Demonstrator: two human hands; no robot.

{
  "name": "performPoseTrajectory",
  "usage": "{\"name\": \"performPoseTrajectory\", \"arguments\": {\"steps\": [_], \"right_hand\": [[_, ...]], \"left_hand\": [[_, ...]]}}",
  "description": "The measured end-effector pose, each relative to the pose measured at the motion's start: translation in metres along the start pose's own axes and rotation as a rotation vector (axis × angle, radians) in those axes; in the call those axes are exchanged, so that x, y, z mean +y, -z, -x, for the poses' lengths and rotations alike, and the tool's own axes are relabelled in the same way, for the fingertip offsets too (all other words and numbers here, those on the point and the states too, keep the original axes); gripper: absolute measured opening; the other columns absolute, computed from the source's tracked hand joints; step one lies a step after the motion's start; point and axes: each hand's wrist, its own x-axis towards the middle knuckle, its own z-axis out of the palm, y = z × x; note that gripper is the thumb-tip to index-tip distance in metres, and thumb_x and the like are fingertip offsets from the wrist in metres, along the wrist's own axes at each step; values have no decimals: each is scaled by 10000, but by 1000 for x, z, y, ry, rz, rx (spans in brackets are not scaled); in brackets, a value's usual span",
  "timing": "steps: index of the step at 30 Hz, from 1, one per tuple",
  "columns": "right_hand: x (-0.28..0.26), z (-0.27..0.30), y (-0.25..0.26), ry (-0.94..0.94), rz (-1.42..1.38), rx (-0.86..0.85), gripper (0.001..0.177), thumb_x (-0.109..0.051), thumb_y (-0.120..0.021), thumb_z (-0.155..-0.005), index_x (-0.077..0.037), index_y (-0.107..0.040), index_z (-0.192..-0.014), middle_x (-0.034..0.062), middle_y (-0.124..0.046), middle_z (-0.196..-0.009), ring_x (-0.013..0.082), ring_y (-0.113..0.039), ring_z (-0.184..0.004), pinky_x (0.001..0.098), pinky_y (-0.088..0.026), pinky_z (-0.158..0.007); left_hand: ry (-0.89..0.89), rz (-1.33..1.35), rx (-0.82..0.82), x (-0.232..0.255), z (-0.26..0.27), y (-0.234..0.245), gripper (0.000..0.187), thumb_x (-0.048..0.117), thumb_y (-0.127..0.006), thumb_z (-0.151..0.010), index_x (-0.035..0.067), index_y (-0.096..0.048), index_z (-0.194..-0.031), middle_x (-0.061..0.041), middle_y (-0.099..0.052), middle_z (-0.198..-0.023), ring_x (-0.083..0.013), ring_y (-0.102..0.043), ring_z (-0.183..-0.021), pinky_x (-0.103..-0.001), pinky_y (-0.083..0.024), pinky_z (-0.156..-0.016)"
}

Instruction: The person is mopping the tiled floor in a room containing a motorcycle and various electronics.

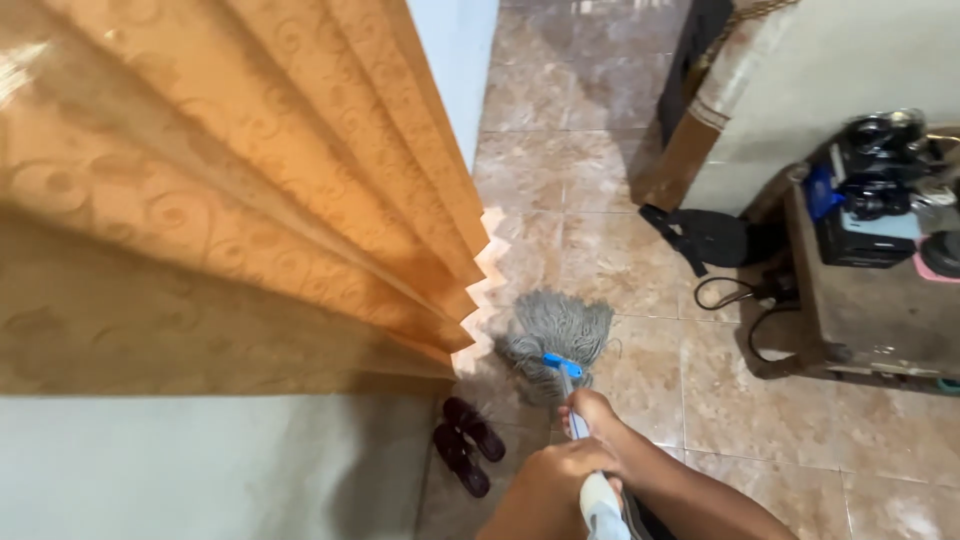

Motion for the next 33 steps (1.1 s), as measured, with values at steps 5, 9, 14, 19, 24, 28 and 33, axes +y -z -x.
{"name": "performPoseTrajectory", "arguments": {"steps": [5, 9, 14, 19, 24, 28, 33], "right_hand": [[-50, -43, 19, 98, 41, -53, 129, -91, -495, -875, -6, -574, -818, 102, -564, -618, 226, -538, -506, 367, -465, -465], [-104, -60, 37, 190, 57, -39, 219, -123, -492, -879, 41, -630, -832, 118, -545, -600, 236, -512, -463, 387, -442, -431], [-159, -138, 87, 412, 154, 105, 181, -76, -530, -903, 57, -652, -889, 132, -575, -609, 225, -536, -467, 382, -471, -444], [-198, -162, 105, 428, 244, 69, 167, -94, -527, -936, 23, -627, -869, 124, -564, -620, 219, -535, -464, 366, -461, -441], [-204, -153, 116, 461, 149, 122, 145, -140, -541, -976, -6, -597, -977, 104, -648, -775, 157, -565, -536, 338, -485, -476], [-192, -130, 126, 404, 196, 172, 185, -104, -541, -968, 58, -622, -1009, 153, -631, -793, 206, -569, -539, 378, -502, -466], [-170, -81, 129, 387, 105, 207, 164, -94, -545, -955, 38, -635, -992, 136, -671, -821, 185, -579, -554, 358, -491, -470]], "left_hand": [[-65, -24, 126, -52, -28, -43, 176, 156, -748, -897, 50, -698, -1028, -105, -727, -1039, -294, -749, -1018, -354, -601, -935], [-96, -144, 17, -71, -56, -66, 487, 120, -732, -636, -20, -692, -1100, -178, -699, -1186, -369, -637, -1237, -430, -502, -1046], [14, -105, 12, -130, -82, -117, 358, 114, -705, -830, -1, -675, -1168, -160, -655, -1302, -368, -549, -1382, -415, -483, -1113], [-116, -173, 78, -162, -109, -130, 347, 59, -644, -856, 23, -683, -1200, -123, -676, -1332, -351, -551, -1479, -384, -484, -1215], [-146, -2, 48, -128, -127, -120, 345, 89, -709, -754, -23, -651, -1075, -200, -654, -1224, -400, -563, -1320, -449, -460, -1173], [-93, -8, 99, -126, -113, -148, 231, 80, -675, -894, 7, -678, -1114, -176, -674, -1254, -381, -598, -1353, -424, -488, -1174], [-31, 2, 149, -101, -98, -166, 209, 56, -664, -902, 6, -678, -1105, -163, -701, -1207, -383, -631, -1286, -436, -497, -1162]]}}
